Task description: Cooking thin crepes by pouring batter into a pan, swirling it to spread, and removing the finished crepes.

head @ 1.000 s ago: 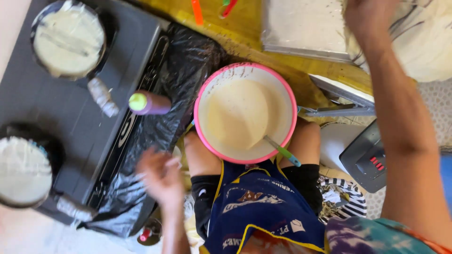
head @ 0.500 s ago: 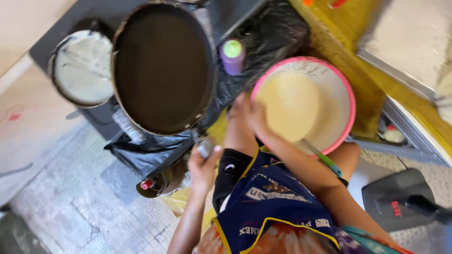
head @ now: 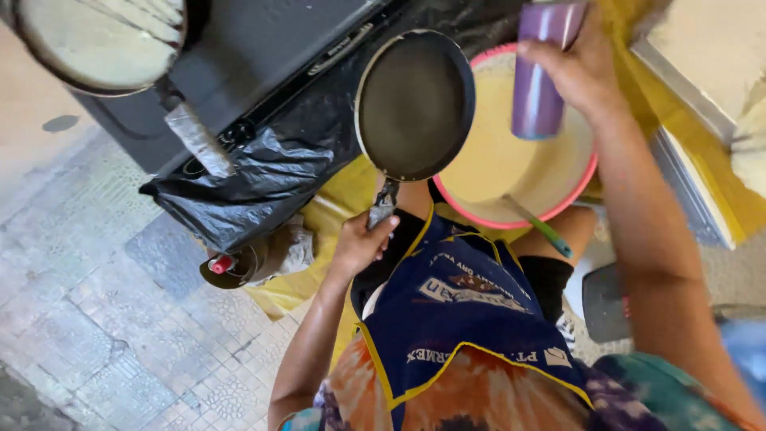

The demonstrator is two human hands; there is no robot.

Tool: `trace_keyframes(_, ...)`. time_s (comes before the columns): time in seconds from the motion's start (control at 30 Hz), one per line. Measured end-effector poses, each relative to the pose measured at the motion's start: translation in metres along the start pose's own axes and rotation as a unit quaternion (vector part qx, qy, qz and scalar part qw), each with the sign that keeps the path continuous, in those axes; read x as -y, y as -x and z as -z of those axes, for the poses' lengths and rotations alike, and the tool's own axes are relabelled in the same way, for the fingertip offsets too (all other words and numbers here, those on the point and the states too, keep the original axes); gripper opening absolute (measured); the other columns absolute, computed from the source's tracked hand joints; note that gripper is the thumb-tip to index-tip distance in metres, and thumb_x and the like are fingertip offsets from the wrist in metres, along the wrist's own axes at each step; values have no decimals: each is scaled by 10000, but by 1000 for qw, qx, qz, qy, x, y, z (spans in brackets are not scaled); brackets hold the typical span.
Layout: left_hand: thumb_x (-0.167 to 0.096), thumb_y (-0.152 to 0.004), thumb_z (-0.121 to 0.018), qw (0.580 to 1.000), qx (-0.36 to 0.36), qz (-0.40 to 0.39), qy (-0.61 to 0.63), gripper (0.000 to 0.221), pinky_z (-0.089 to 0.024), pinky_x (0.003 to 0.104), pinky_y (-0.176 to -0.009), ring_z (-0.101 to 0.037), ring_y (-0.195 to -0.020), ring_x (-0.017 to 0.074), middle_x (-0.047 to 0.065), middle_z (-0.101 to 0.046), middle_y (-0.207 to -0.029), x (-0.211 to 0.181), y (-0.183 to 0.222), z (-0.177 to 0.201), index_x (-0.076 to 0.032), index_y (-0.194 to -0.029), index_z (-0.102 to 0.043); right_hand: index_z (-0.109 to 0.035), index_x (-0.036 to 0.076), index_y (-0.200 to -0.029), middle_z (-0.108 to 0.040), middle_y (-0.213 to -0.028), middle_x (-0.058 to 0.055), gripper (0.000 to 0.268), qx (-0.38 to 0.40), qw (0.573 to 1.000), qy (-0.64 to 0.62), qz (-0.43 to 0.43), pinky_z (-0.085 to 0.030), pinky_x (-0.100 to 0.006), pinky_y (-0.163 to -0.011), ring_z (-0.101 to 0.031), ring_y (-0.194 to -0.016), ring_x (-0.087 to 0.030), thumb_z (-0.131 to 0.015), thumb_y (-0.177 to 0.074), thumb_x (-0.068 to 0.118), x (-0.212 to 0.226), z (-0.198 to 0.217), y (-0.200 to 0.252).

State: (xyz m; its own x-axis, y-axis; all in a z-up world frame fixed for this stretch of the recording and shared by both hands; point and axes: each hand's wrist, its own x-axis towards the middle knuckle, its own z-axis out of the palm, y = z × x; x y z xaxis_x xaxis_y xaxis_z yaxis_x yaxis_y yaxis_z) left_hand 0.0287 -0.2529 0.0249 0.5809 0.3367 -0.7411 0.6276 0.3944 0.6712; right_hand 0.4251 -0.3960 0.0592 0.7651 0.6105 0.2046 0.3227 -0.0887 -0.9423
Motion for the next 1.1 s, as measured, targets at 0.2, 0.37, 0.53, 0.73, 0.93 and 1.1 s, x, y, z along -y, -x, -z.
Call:
trace_keyframes(0.2, -341, -956, -697, 974, 186, 10, -130, 379, -460, 295, -454, -524, -442, 164, 46, -579, -590, 6, -53, -76, -15, -776, -624, -657, 163, -1178, -794, -977, -89, 809, 483, 567, 624, -237, -540, -433, -755, -751, -862, -325, -649, -684, 803, 76, 39, 95)
trace_keyframes(0.37, -405, -939, -680, 948, 276, 17, -160, 398, -407, 260, -397, -525, -432, 135, 46, -591, -600, 20, -76, -127, -20, -839, -671, -684, 66, -1099, -734, -715, -39, 652, 312, 566, 755, -106, -508, -374, -487, -700, -533, -278, -608, -845, 661, 14, 108, 127)
trace_keyframes(0.53, -419, -941, -674, 941, 287, 24, -175, 357, -400, 258, -396, -515, -421, 125, 20, -585, -582, 16, -73, -141, -63, -949, -710, -747, 117, -1021, -765, -789, -108, 489, 401, 574, 677, -226, -513, -411, -566, -711, -646, -323, -594, -836, 543, 48, 102, 171)
trace_keyframes(0.73, -468, -912, -706, 950, 270, 33, -150, 441, -440, 251, -372, -551, -408, 134, 55, -618, -577, 7, -76, -135, -34, -846, -668, -753, 190, -1120, -797, -907, -113, 659, 348, 572, 678, -303, -559, -437, -738, -735, -843, -335, -679, -703, 695, 60, 101, 167)
trace_keyframes(0.93, -400, -922, -693, 968, 237, 13, -88, 405, -457, 275, -391, -552, -413, 146, 66, -615, -574, -20, -59, -100, -2, -848, -686, -755, 73, -1045, -756, -783, -150, 632, 260, 636, 690, -228, -551, -408, -612, -725, -631, -359, -649, -867, 670, 57, 124, 140)
trace_keyframes(1.1, -187, -960, -684, 988, 134, -54, 53, 187, -364, 235, -409, -463, -452, 104, 24, -572, -605, -10, -32, -31, -10, -911, -654, -594, -36, -1303, -726, -916, -193, 816, 49, 822, 557, -108, -530, -440, -633, -689, -686, -391, -797, -978, 684, 7, 69, 79)
